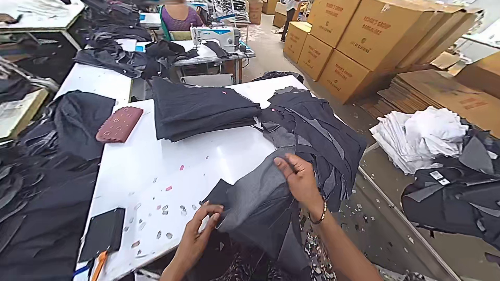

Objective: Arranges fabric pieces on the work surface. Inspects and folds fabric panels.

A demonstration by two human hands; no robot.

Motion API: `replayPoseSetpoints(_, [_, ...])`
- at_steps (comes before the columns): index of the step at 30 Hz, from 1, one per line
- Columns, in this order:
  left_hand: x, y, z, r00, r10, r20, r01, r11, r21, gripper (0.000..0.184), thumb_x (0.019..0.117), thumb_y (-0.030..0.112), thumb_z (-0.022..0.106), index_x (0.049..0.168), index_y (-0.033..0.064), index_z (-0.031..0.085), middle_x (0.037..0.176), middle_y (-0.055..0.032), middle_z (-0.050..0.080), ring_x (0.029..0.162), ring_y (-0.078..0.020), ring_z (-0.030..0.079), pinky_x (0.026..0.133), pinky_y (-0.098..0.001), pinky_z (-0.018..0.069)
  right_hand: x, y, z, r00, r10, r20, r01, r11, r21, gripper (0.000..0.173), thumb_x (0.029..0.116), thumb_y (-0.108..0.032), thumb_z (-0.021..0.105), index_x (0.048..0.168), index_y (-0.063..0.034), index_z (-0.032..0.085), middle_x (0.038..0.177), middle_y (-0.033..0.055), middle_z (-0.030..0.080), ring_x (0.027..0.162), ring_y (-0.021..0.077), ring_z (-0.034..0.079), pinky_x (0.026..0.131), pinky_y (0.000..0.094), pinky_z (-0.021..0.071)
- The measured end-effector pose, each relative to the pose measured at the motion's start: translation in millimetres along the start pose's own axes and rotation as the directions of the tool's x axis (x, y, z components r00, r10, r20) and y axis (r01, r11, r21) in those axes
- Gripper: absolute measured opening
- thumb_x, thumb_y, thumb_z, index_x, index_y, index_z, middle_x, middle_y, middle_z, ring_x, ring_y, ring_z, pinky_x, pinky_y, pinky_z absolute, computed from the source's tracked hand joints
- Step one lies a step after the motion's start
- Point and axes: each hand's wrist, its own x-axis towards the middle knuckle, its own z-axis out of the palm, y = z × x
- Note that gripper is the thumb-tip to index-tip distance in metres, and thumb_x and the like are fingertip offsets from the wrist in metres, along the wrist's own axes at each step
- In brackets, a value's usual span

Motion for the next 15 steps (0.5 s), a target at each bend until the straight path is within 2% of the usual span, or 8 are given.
replayPoseSetpoints(3, [23.7, 31.9, 32.1, 0.995, 0.089, 0.047, -0.09, 0.996, 0.0, 0.071, 0.0938, 0.068, 0.055, 0.13, 0.0065, 0.062, 0.123, -0.0068, 0.069, 0.121, -0.0111, 0.062, 0.106, -0.0345, 0.0497, -0.4, -17.0, -8.5, 0.991, -0.133, -0.014, 0.13, 0.981, -0.141, 0.022, 0.0983, -0.022, 0.066, 0.085, -0.0041, 0.07, 0.073, -0.0055, 0.065, 0.066, -0.0095, 0.057, 0.063, 0.0091, 0.0469])
replayPoseSetpoints(4, [31.3, 44.1, 46.0, 0.994, 0.102, 0.026, -0.103, 0.994, 0.03, 0.07, 0.0911, 0.065, 0.062, 0.127, 0.0048, 0.063, 0.119, -0.0078, 0.07, 0.115, -0.0126, 0.065, 0.101, -0.0349, 0.0524, -0.3, -24.7, -11.2, 0.98, -0.198, 0.012, 0.197, 0.965, -0.172, 0.024, 0.0986, -0.022, 0.066, 0.086, -0.0027, 0.07, 0.073, -0.0034, 0.066, 0.066, -0.0088, 0.057, 0.063, 0.009, 0.0466])
replayPoseSetpoints(5, [38.0, 53.8, 59.5, 0.994, 0.113, -0.011, -0.112, 0.99, 0.084, 0.058, 0.0887, 0.051, 0.071, 0.118, 0.0015, 0.068, 0.109, -0.0108, 0.073, 0.102, -0.0181, 0.068, 0.09, -0.0393, 0.0546, 0.9, -33.0, -15.6, 0.965, -0.262, 0.023, 0.261, 0.945, -0.195, 0.024, 0.0982, -0.022, 0.066, 0.086, -0.0012, 0.071, 0.073, -0.0016, 0.067, 0.067, -0.008, 0.058, 0.065, 0.0096, 0.0472])
replayPoseSetpoints(7, [45.3, 62.6, 72.5, 0.996, 0.087, -0.009, -0.083, 0.975, 0.205, 0.03, 0.0839, 0.023, 0.074, 0.103, 0.0004, 0.072, 0.094, -0.013, 0.073, 0.087, -0.0265, 0.07, 0.078, -0.0485, 0.0559, 4.8, -50.0, -36.7, 0.933, -0.36, -0.006, 0.35, 0.912, -0.214, 0.023, 0.0987, -0.022, 0.066, 0.088, -0.0022, 0.071, 0.077, -0.0036, 0.068, 0.071, -0.0076, 0.06, 0.068, 0.0116, 0.0513])
replayPoseSetpoints(9, [45.5, 57.4, 61.1, 0.999, 0.031, -0.017, -0.026, 0.971, 0.238, 0.028, 0.0785, 0.007, 0.073, 0.105, -0.002, 0.072, 0.098, -0.0167, 0.073, 0.09, -0.0322, 0.072, 0.081, -0.0555, 0.0574, 8.5, -66.8, -70.7, 0.91, -0.402, -0.102, 0.369, 0.897, -0.243, 0.019, 0.1, -0.028, 0.065, 0.091, -0.0125, 0.07, 0.084, -0.0146, 0.067, 0.078, -0.0106, 0.061, 0.072, 0.0115, 0.0538])
replayPoseSetpoints(11, [42.6, 44.2, 31.2, 0.997, -0.011, -0.076, 0.033, 0.955, 0.295, 0.032, 0.0766, 0.004, 0.073, 0.108, -0.002, 0.072, 0.101, -0.0189, 0.073, 0.093, -0.0373, 0.071, 0.082, -0.0617, 0.0561, 7.7, -70.6, -101.6, 0.892, -0.401, -0.209, 0.351, 0.905, -0.242, 0.011, 0.1002, -0.032, 0.065, 0.096, -0.025, 0.071, 0.09, -0.0245, 0.069, 0.082, -0.0126, 0.063, 0.075, 0.0101, 0.054])
replayPoseSetpoints(12, [39.9, 38.3, 13.8, 0.994, -0.035, -0.104, 0.069, 0.935, 0.348, 0.033, 0.0762, 0.006, 0.074, 0.108, -0.0017, 0.072, 0.102, -0.0202, 0.073, 0.095, -0.0405, 0.071, 0.082, -0.0653, 0.0544, 5.7, -65.7, -113.7, 0.893, -0.382, -0.238, 0.329, 0.915, -0.233, 0.009, 0.1007, -0.03, 0.064, 0.098, -0.0251, 0.071, 0.091, -0.0245, 0.07, 0.083, -0.0117, 0.064, 0.076, 0.0103, 0.0543])
replayPoseSetpoints(15, [32.4, 30.2, -39.6, 0.985, -0.131, -0.115, 0.169, 0.874, 0.455, 0.03, 0.0766, 0.002, 0.076, 0.106, -0.0032, 0.072, 0.1, -0.0238, 0.072, 0.094, -0.047, 0.069, 0.081, -0.071, 0.0496, 0.5, -38.7, -136.9, 0.952, -0.178, -0.249, 0.105, 0.953, -0.283, 0.009, 0.0995, -0.018, 0.063, 0.093, -0.0123, 0.067, 0.08, -0.0175, 0.065, 0.073, -0.0115, 0.06, 0.07, 0.0085, 0.0514])
